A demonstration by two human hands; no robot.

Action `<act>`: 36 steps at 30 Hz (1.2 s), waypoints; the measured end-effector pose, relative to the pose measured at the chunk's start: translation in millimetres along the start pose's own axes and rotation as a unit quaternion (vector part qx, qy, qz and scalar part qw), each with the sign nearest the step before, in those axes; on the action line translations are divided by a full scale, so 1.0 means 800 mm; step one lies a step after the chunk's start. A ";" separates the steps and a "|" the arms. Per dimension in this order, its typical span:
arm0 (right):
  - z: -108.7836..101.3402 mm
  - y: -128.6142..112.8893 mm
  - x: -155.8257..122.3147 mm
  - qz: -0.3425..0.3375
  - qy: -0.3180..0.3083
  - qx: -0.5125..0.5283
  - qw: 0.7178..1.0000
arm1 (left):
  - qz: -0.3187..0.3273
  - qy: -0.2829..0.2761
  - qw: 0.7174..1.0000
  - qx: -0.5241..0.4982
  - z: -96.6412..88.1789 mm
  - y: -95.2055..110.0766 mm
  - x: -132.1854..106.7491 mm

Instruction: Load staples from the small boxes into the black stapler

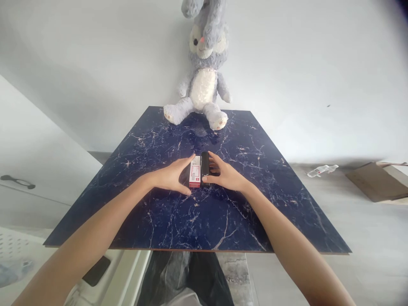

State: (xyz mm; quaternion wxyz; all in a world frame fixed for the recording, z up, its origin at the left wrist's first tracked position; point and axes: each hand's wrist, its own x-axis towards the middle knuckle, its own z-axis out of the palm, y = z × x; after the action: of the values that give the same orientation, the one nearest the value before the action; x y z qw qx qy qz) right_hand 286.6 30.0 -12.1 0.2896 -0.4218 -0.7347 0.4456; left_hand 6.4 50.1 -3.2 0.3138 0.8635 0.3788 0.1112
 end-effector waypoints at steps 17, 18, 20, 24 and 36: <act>-0.124 0.077 0.002 0.019 0.541 0.355 0.763 | -0.158 0.475 0.819 -0.279 -0.045 -0.095 0.013; -0.123 0.081 0.003 0.010 0.549 0.341 0.763 | -0.157 0.510 0.777 -0.333 -0.050 -0.105 0.013; -0.120 0.086 0.004 -0.009 0.559 0.321 0.764 | -0.133 0.522 0.733 -0.416 -0.055 -0.115 0.012; -0.116 0.083 0.006 -0.025 0.563 0.312 0.765 | -0.110 0.489 0.744 -0.442 -0.053 -0.110 0.010; -0.110 0.082 0.008 0.034 0.525 0.227 0.820 | -0.139 0.377 0.901 -0.164 -0.040 -0.091 0.010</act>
State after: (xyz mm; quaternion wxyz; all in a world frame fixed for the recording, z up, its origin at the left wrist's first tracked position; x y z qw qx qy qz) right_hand 377.7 88.3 -32.1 0.7032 -0.5389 -0.3353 0.3204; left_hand -44.5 108.0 -23.9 0.2976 0.6317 0.5616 0.4439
